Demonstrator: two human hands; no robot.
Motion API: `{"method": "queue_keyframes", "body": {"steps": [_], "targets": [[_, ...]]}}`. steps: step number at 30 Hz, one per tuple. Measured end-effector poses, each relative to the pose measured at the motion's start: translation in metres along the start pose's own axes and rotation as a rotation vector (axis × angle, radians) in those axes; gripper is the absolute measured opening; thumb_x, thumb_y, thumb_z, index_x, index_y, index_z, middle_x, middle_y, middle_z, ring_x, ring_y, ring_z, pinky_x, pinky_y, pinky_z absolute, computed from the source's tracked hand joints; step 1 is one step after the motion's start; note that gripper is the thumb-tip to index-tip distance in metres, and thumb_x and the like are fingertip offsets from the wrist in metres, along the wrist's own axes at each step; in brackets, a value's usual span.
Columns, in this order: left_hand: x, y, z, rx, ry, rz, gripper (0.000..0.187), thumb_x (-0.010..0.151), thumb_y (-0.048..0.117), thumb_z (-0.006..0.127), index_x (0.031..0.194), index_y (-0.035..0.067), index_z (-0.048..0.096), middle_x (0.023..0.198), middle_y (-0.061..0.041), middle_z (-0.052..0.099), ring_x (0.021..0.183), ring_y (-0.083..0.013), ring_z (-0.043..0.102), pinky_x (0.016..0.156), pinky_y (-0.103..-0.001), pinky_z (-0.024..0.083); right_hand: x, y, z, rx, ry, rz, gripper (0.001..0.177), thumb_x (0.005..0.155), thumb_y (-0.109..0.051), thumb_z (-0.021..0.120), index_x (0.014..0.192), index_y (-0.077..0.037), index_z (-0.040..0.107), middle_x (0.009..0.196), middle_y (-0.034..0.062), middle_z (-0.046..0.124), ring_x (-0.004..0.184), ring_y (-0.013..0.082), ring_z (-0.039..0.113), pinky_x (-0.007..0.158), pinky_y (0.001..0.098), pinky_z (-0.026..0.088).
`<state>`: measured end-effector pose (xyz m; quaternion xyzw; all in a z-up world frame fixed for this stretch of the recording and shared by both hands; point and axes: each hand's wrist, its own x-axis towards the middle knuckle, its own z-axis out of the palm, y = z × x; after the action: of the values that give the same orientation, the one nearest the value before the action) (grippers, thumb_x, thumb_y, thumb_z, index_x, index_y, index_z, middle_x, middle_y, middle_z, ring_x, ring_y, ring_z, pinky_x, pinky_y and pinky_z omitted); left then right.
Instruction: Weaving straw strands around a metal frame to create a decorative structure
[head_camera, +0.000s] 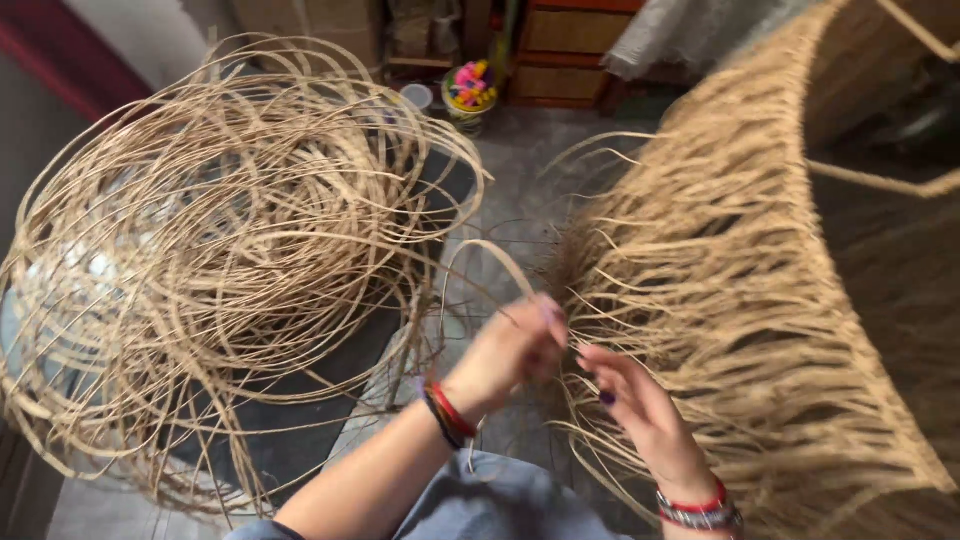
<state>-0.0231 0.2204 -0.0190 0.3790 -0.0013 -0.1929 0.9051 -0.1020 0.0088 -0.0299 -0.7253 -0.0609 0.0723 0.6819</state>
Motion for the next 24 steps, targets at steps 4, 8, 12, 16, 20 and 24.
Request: {"method": "queue_keyframes", "body": {"steps": [4, 8, 12, 16, 20, 24], "targets": [[0.004, -0.108, -0.016, 0.355, -0.464, -0.363, 0.033, 0.107, 0.029, 0.046, 0.082, 0.014, 0.061, 0.057, 0.002, 0.045, 0.047, -0.0089, 0.042, 0.041, -0.022, 0.033, 0.025, -0.026, 0.016, -0.031, -0.013, 0.103, 0.052, 0.097, -0.017, 0.052, 0.146, 0.002, 0.049, 0.130, 0.0136, 0.061, 0.122, 0.0182, 0.055, 0.109, 0.0332, 0.040], [-0.006, -0.126, -0.009, 1.200, -0.688, -0.421, 0.039, 0.096, 0.040, 0.044, 0.072, 0.030, 0.073, 0.056, 0.007, 0.067, 0.070, -0.0187, 0.073, 0.067, -0.037, 0.060, 0.036, -0.041, 0.023, -0.127, -0.046, 0.052, 0.030, 0.105, -0.007, 0.047, 0.125, 0.000, 0.068, 0.063, 0.0020, 0.054, 0.065, 0.0116, 0.049, 0.068, 0.0267, 0.044], [0.006, -0.129, -0.031, 0.657, -0.658, 0.069, 0.081, 0.083, 0.008, 0.077, 0.154, -0.005, 0.041, 0.164, -0.022, 0.033, 0.156, -0.0322, 0.005, 0.125, -0.051, 0.005, 0.001, -0.052, 0.012, -0.269, 0.098, 0.055, 0.022, 0.104, -0.016, 0.053, 0.101, -0.010, 0.075, 0.052, -0.0057, 0.053, 0.049, 0.0037, 0.049, 0.050, 0.0166, 0.039], [-0.007, -0.001, 0.015, 0.164, -0.230, 0.262, 0.029, 0.105, 0.026, 0.039, 0.118, 0.005, 0.054, 0.110, -0.010, 0.058, 0.108, -0.0223, 0.057, 0.104, -0.034, 0.041, -0.065, 0.016, -0.030, -0.621, 0.157, 0.120, 0.018, 0.101, -0.016, 0.050, 0.106, -0.010, 0.066, 0.088, 0.0021, 0.076, 0.080, 0.0143, 0.072, 0.078, 0.0290, 0.053], [-0.016, 0.016, 0.049, 0.838, -0.321, 0.495, 0.022, 0.081, 0.010, 0.054, 0.063, 0.018, 0.063, 0.067, 0.005, 0.059, 0.070, -0.0119, 0.058, 0.073, -0.031, 0.047, -0.088, 0.012, -0.024, -0.305, 0.046, 0.079, 0.023, 0.102, -0.019, 0.057, 0.121, -0.009, 0.065, 0.113, 0.0023, 0.070, 0.108, 0.0125, 0.066, 0.100, 0.0262, 0.047], [-0.035, -0.066, 0.054, 0.443, -0.629, -0.210, 0.052, 0.108, 0.051, 0.036, 0.084, 0.011, 0.058, 0.064, -0.005, 0.062, 0.052, -0.0138, 0.060, 0.051, -0.025, 0.050, -0.080, -0.029, -0.014, 0.004, 0.053, 0.025, 0.056, 0.098, -0.014, 0.058, 0.152, -0.003, 0.045, 0.165, 0.0109, 0.039, 0.153, 0.0226, 0.034, 0.126, 0.0384, 0.024]]}}
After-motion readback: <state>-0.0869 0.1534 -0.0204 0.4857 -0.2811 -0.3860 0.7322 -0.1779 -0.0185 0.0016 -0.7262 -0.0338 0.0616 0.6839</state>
